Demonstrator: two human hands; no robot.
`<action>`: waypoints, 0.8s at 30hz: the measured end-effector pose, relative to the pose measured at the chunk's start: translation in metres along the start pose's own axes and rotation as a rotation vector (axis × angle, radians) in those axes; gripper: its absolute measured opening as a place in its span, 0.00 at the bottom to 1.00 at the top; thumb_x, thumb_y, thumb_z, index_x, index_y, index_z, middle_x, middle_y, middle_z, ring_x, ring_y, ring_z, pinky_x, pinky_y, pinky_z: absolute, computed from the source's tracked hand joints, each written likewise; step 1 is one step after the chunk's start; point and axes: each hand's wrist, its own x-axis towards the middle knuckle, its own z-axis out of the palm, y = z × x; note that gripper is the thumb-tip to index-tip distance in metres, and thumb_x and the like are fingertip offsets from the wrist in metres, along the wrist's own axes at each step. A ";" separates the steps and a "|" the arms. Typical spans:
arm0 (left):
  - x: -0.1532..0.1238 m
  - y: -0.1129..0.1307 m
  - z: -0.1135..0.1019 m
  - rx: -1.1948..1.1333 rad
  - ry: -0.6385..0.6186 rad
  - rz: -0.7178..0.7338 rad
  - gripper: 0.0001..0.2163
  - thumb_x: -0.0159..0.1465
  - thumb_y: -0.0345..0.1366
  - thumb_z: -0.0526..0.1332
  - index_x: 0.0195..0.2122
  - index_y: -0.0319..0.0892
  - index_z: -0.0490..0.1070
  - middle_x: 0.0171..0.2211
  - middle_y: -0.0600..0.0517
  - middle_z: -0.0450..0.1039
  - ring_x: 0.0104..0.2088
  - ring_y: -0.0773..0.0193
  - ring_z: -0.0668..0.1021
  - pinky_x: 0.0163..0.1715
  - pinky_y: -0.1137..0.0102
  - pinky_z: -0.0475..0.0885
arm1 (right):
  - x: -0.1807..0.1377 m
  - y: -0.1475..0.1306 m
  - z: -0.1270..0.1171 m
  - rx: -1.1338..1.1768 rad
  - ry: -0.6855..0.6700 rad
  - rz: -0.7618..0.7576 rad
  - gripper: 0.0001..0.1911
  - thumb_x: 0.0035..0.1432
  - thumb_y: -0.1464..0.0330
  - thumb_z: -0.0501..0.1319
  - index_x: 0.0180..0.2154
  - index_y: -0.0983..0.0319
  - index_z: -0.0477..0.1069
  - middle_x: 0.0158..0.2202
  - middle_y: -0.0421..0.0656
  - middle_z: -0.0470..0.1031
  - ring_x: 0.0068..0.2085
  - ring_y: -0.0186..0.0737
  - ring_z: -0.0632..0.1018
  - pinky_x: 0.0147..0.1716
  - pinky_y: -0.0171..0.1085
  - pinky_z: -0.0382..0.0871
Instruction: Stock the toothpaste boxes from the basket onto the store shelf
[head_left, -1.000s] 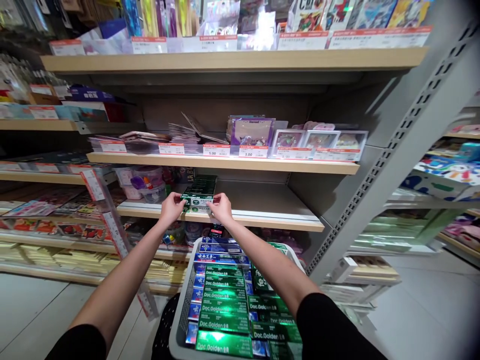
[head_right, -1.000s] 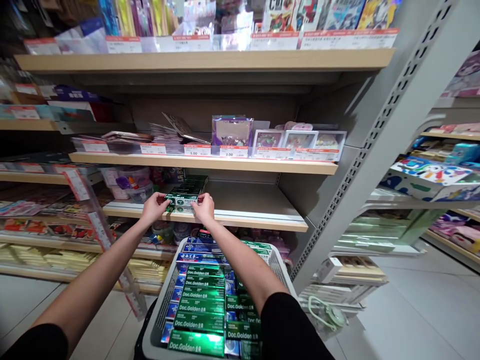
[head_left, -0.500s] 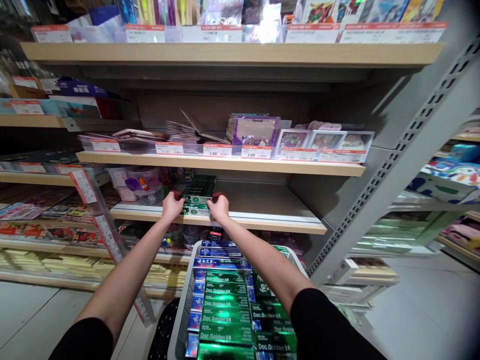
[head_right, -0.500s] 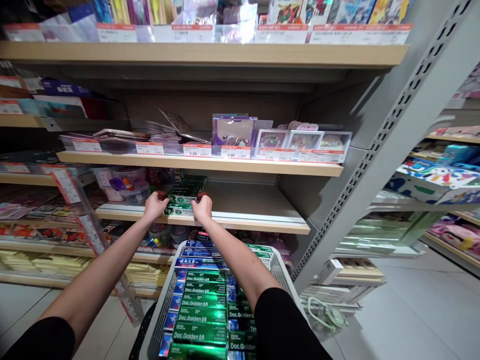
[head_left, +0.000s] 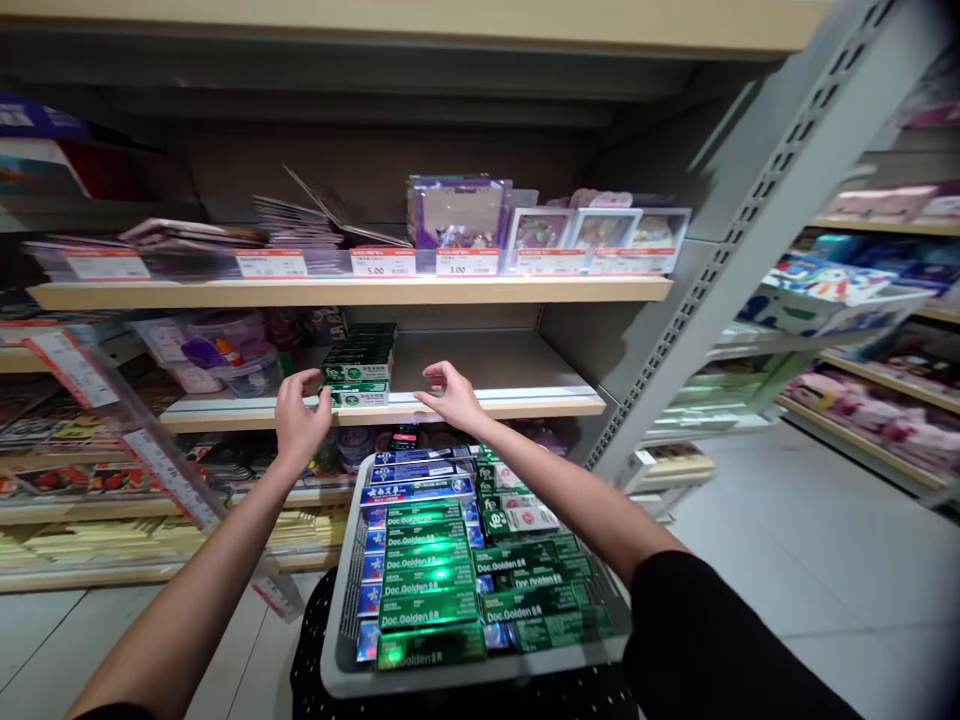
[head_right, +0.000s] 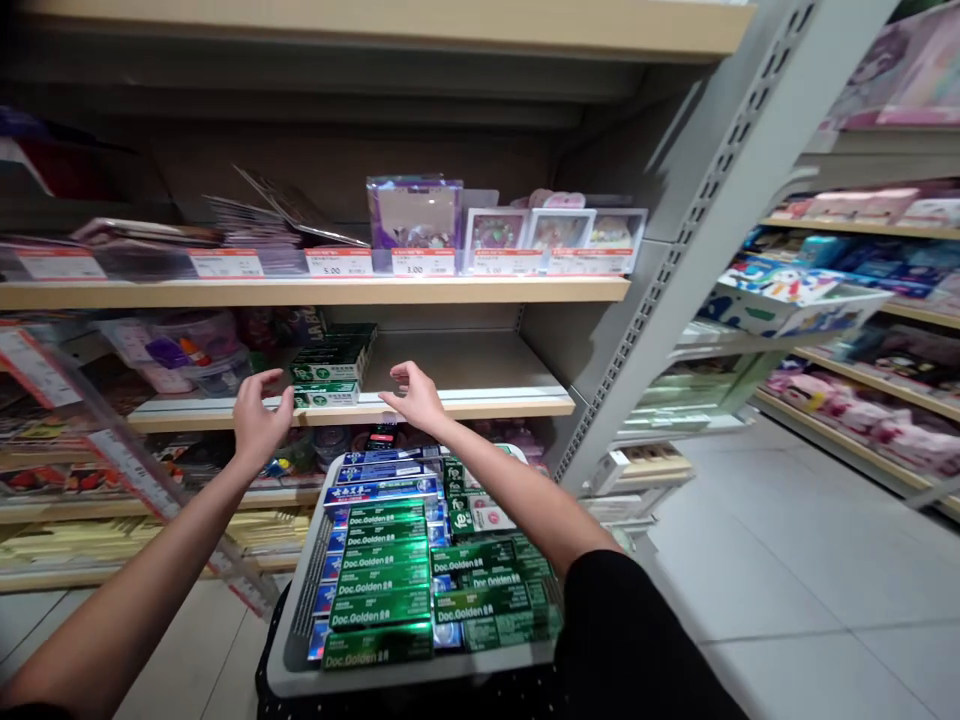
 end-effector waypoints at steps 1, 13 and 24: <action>-0.013 0.010 -0.003 -0.015 -0.043 0.047 0.15 0.63 0.38 0.58 0.51 0.42 0.67 0.50 0.44 0.70 0.52 0.54 0.72 0.51 0.62 0.69 | -0.017 -0.001 -0.019 0.003 -0.047 -0.017 0.20 0.50 0.63 0.68 0.44 0.60 0.68 0.45 0.44 0.75 0.47 0.39 0.77 0.47 0.40 0.73; -0.178 0.149 0.012 -0.239 -1.198 0.396 0.37 0.55 0.53 0.65 0.65 0.53 0.56 0.64 0.44 0.58 0.63 0.42 0.62 0.60 0.50 0.59 | -0.218 -0.029 -0.167 -0.118 -0.564 0.209 0.44 0.33 0.61 0.77 0.56 0.54 0.69 0.55 0.45 0.72 0.55 0.51 0.73 0.53 0.43 0.69; -0.181 0.159 0.040 -0.159 -1.213 0.354 0.25 0.63 0.44 0.57 0.62 0.52 0.62 0.49 0.45 0.70 0.50 0.49 0.71 0.51 0.57 0.64 | -0.241 -0.012 -0.168 -0.155 -0.457 0.306 0.27 0.51 0.63 0.67 0.54 0.54 0.71 0.55 0.43 0.73 0.55 0.51 0.73 0.54 0.47 0.67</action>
